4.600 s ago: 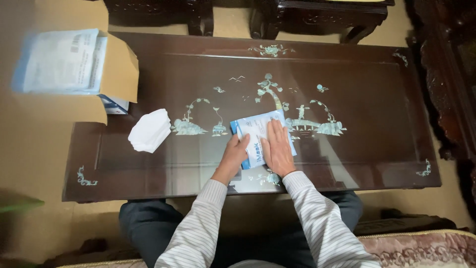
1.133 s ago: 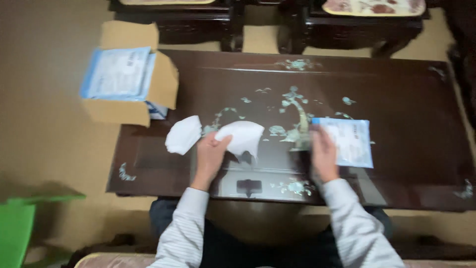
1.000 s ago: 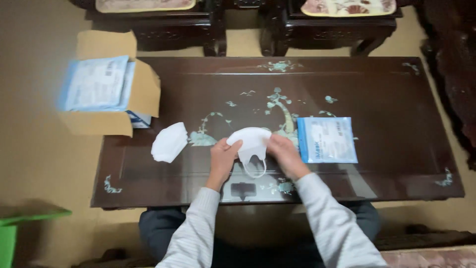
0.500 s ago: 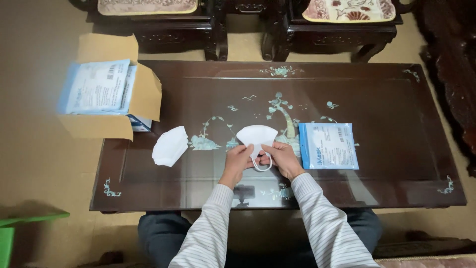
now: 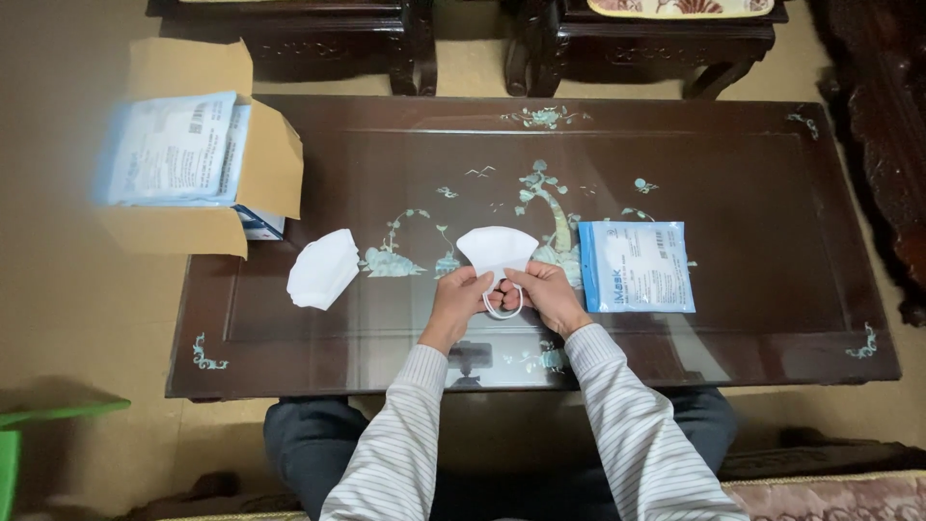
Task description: Manually unfolding face masks and inserting them into individual plastic packaging sleeves.
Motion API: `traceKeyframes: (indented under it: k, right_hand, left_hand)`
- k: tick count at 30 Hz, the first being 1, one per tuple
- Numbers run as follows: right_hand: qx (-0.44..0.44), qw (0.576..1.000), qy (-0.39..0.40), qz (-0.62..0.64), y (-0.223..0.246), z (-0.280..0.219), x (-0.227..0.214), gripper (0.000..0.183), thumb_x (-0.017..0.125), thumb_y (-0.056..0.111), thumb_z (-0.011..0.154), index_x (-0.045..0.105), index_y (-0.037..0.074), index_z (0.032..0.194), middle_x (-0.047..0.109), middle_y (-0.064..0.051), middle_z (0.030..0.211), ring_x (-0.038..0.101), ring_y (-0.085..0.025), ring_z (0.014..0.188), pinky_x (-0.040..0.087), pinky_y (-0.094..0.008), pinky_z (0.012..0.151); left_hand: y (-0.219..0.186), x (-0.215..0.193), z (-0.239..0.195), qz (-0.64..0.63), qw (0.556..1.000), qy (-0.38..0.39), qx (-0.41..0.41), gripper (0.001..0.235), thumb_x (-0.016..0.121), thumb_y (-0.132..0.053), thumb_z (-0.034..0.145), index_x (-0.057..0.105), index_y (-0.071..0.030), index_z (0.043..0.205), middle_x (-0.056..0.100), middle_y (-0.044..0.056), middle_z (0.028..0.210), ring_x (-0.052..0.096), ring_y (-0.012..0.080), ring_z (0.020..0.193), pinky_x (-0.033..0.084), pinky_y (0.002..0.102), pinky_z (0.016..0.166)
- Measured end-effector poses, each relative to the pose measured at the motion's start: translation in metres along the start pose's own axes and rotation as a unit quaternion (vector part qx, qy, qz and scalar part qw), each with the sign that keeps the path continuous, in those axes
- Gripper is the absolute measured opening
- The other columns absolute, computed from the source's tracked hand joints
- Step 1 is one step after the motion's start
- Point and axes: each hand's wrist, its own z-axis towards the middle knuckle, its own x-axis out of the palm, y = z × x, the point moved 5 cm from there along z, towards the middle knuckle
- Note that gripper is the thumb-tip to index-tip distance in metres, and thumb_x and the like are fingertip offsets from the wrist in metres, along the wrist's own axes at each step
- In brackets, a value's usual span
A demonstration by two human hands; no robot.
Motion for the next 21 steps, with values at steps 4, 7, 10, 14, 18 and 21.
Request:
traceKeyframes:
  k: [4,7,10,14,18,21]
  right_hand:
    - [-0.004,1.000,0.013,0.004,0.007,-0.011,0.004,0.013,0.073,0.005,0.091,0.072,-0.005,0.098,0.075,-0.015,0.078,0.075,-0.021,0.060,0.066,-0.035,0.057]
    - [0.023,0.997,0.041,0.059,-0.014,0.012,-0.019,0.009,0.069,0.005,0.095,0.071,-0.004,0.093,0.073,-0.016,0.077,0.075,-0.023,0.062,0.067,-0.038,0.061]
    - [0.056,0.991,0.080,0.088,0.002,0.003,-0.018,0.042,0.052,0.034,0.104,0.072,-0.002,0.114,0.077,-0.020,0.101,0.077,-0.030,0.084,0.067,-0.048,0.073]
    - [0.009,0.998,0.068,-0.001,-0.032,0.034,-0.031,0.033,0.075,0.006,0.089,0.071,-0.004,0.120,0.078,-0.016,0.106,0.077,-0.027,0.088,0.067,-0.043,0.076]
    - [-0.031,0.996,-0.083,0.023,-0.041,0.043,-0.028,0.031,0.084,0.006,0.081,0.076,0.002,0.111,0.078,-0.012,0.088,0.077,-0.020,0.071,0.065,-0.031,0.061]
    - [-0.058,0.991,-0.122,0.003,-0.055,0.049,-0.034,0.034,0.084,0.010,0.083,0.074,0.000,0.115,0.078,-0.013,0.091,0.075,-0.018,0.076,0.065,-0.031,0.064]
  left_hand:
    - [-0.007,0.002,-0.006,0.001,1.000,0.019,-0.004,0.027,0.071,-0.009,0.094,0.069,0.008,0.115,0.066,0.019,0.097,0.075,0.0302,0.083,0.067,0.042,0.072]
    - [0.020,-0.008,0.018,-0.006,1.000,0.009,-0.008,0.026,0.069,-0.009,0.095,0.070,0.007,0.116,0.068,0.018,0.098,0.075,0.0307,0.085,0.067,0.043,0.071]
    - [0.012,-0.008,0.009,-0.021,0.999,0.026,0.012,0.021,0.074,-0.001,0.089,0.073,0.004,0.110,0.068,0.020,0.102,0.073,0.0346,0.097,0.067,0.043,0.076]
    - [0.004,-0.007,0.002,-0.022,0.999,0.024,0.007,0.021,0.073,-0.004,0.091,0.074,0.000,0.112,0.069,0.018,0.106,0.072,0.0305,0.101,0.066,0.041,0.082]
    - [-0.019,0.014,-0.030,-0.225,0.972,0.059,-0.036,0.058,0.044,-0.046,0.109,0.046,-0.004,0.149,0.051,0.015,0.152,0.047,0.0292,0.140,0.040,0.046,0.119]
    - [-0.008,0.019,-0.026,-0.196,0.980,0.016,-0.037,0.057,0.056,-0.031,0.105,0.042,0.000,0.151,0.047,0.021,0.154,0.045,0.0359,0.142,0.040,0.048,0.120]
